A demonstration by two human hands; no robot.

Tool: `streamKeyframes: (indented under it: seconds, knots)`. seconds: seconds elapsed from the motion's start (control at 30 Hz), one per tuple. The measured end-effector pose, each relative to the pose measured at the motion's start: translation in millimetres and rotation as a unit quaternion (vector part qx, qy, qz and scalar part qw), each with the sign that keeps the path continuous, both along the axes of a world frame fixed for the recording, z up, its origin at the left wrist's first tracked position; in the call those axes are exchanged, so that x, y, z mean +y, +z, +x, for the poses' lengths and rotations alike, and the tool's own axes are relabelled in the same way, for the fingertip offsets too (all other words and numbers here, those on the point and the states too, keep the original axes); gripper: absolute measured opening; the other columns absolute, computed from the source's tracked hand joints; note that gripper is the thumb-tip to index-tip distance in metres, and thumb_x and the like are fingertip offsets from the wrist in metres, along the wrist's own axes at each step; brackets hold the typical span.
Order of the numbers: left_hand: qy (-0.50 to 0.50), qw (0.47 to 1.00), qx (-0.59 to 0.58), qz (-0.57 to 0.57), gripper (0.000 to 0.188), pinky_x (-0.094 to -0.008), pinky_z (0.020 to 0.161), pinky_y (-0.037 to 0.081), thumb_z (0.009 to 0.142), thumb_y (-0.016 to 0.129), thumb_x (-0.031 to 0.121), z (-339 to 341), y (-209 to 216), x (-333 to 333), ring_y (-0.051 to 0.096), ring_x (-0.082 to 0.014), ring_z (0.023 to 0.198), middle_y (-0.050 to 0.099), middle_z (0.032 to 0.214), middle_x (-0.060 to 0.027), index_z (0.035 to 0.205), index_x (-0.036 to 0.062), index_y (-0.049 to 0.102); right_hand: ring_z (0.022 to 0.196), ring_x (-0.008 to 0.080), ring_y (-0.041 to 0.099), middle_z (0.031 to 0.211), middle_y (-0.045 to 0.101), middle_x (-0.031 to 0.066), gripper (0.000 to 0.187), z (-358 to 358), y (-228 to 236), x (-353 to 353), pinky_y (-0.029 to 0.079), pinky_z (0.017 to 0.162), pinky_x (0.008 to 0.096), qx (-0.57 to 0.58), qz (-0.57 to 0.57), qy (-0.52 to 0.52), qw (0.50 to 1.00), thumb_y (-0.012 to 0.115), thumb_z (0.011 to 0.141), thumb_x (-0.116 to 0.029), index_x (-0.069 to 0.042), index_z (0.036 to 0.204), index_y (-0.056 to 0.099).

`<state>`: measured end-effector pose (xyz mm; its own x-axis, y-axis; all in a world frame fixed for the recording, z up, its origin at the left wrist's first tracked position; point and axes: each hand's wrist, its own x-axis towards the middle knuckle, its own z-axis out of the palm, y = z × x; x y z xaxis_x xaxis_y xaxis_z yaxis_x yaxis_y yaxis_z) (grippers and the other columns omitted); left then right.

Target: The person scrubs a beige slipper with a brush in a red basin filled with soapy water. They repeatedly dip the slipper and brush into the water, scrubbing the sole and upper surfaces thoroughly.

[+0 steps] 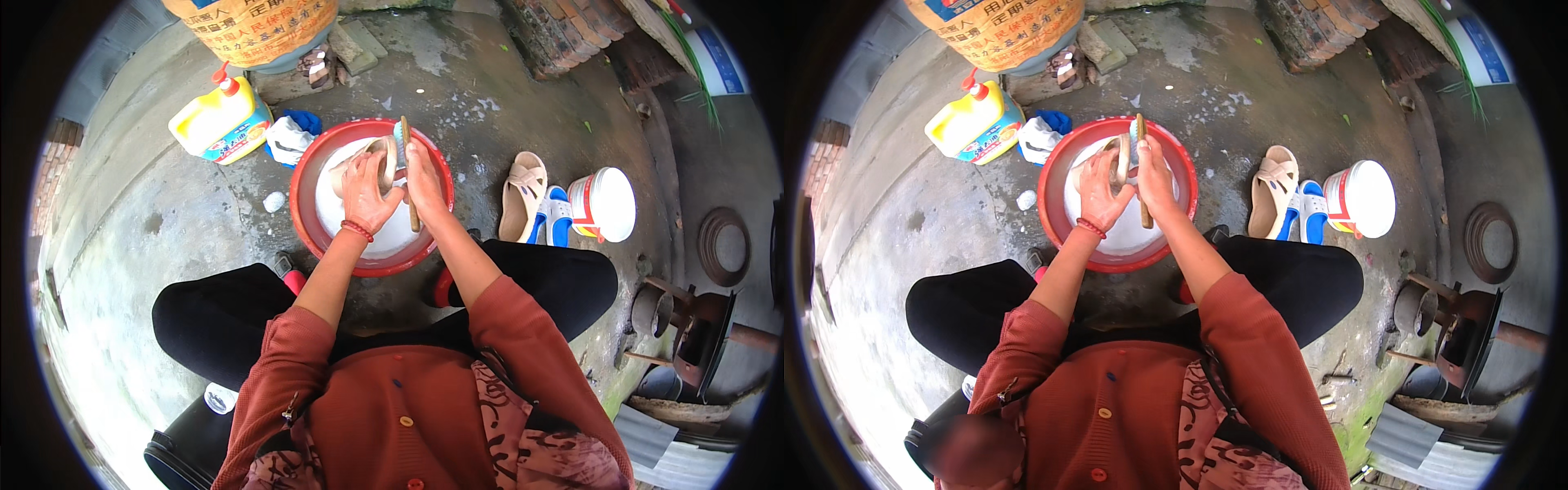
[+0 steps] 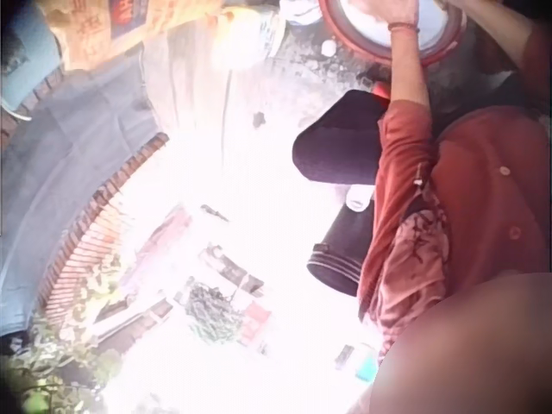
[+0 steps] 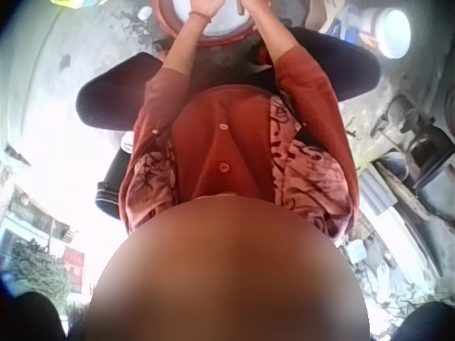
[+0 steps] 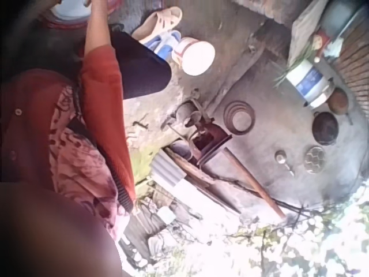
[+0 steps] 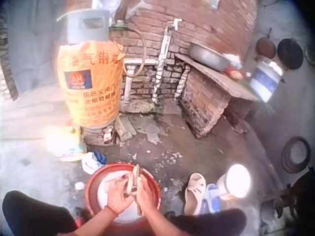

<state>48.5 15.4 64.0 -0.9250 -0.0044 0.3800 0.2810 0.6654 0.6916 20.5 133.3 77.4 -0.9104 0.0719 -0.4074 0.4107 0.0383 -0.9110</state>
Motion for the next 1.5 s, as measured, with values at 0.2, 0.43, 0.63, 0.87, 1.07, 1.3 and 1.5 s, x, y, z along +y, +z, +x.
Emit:
streamKeyframes:
  seconds: [0.2,0.43,0.63,0.87,1.07,1.3,1.5]
  knots:
    - [0.086,0.986,-0.096,-0.104,0.052,-0.0489,0.095,0.034,0.075,0.062,0.025,-3,-3,-11,0.044,-0.0341,0.118,0.055,0.120,-0.0171,0.122,0.0048,0.051,0.062,0.0268,0.062,0.074,0.061,0.0157,0.039,17,27,-4,0.050,0.057,0.0383,0.179,0.203,0.115,0.956,0.046,0.092,-0.034,-0.019,0.128,0.051]
    - [0.048,0.993,-0.099,-0.052,0.042,-0.0517,0.096,0.032,0.078,0.057,0.016,10,-12,-2,0.048,-0.0329,0.117,0.059,0.116,-0.0177,0.118,0.0053,0.056,0.067,0.0396,0.061,0.072,0.060,0.0238,0.034,15,52,-12,0.050,0.065,0.0485,0.188,0.471,0.189,0.841,0.049,0.090,-0.031,-0.019,0.122,0.056]
    - [0.068,0.986,-0.154,0.006,0.044,-0.0492,0.097,0.032,0.078,0.056,0.014,-6,0,-23,0.054,-0.0366,0.107,0.061,0.105,-0.0225,0.121,0.0042,0.053,0.065,0.0401,0.061,0.074,0.059,0.0229,0.038,41,46,-6,0.050,0.062,0.0488,0.220,0.394,0.184,0.873,0.048,0.091,-0.032,-0.019,0.125,0.053]
    - [0.057,0.978,-0.199,-0.001,0.035,-0.0521,0.094,0.033,0.079,0.057,0.017,-12,9,-18,0.058,-0.0343,0.098,0.063,0.099,-0.0221,0.110,0.0010,0.055,0.068,0.0379,0.061,0.072,0.059,0.0217,0.036,28,52,-8,0.050,0.064,0.0461,0.247,0.425,0.176,0.853,0.049,0.091,-0.031,-0.019,0.125,0.054]
    - [0.024,0.988,-0.139,0.062,0.038,-0.0513,0.096,0.031,0.076,0.060,0.014,-5,-12,-25,0.059,-0.0330,0.097,0.064,0.097,-0.0176,0.113,0.0072,0.057,0.071,0.0386,0.062,0.074,0.061,0.0214,0.035,37,77,-19,0.050,0.068,0.0488,0.220,0.446,0.243,0.833,0.048,0.091,-0.034,-0.029,0.126,0.053]
    - [-0.045,0.997,-0.045,-0.038,0.037,-0.0510,0.099,0.028,0.076,0.059,0.011,7,-17,-14,0.056,-0.0312,0.103,0.062,0.101,-0.0170,0.112,0.0067,0.058,0.075,0.0384,0.061,0.079,0.062,0.0237,0.035,6,52,12,0.049,0.073,0.0487,0.123,0.426,0.212,0.871,0.047,0.091,-0.032,-0.024,0.125,0.055]
    - [-0.064,0.991,-0.115,-0.033,0.035,-0.0517,0.102,0.025,0.076,0.059,0.011,12,-10,-18,0.057,-0.0321,0.100,0.062,0.099,-0.0170,0.110,0.0043,0.058,0.077,0.0341,0.064,0.081,0.064,0.0205,0.036,13,41,15,0.049,0.073,0.0449,0.119,0.435,0.172,0.876,0.050,0.090,-0.034,-0.023,0.124,0.055]
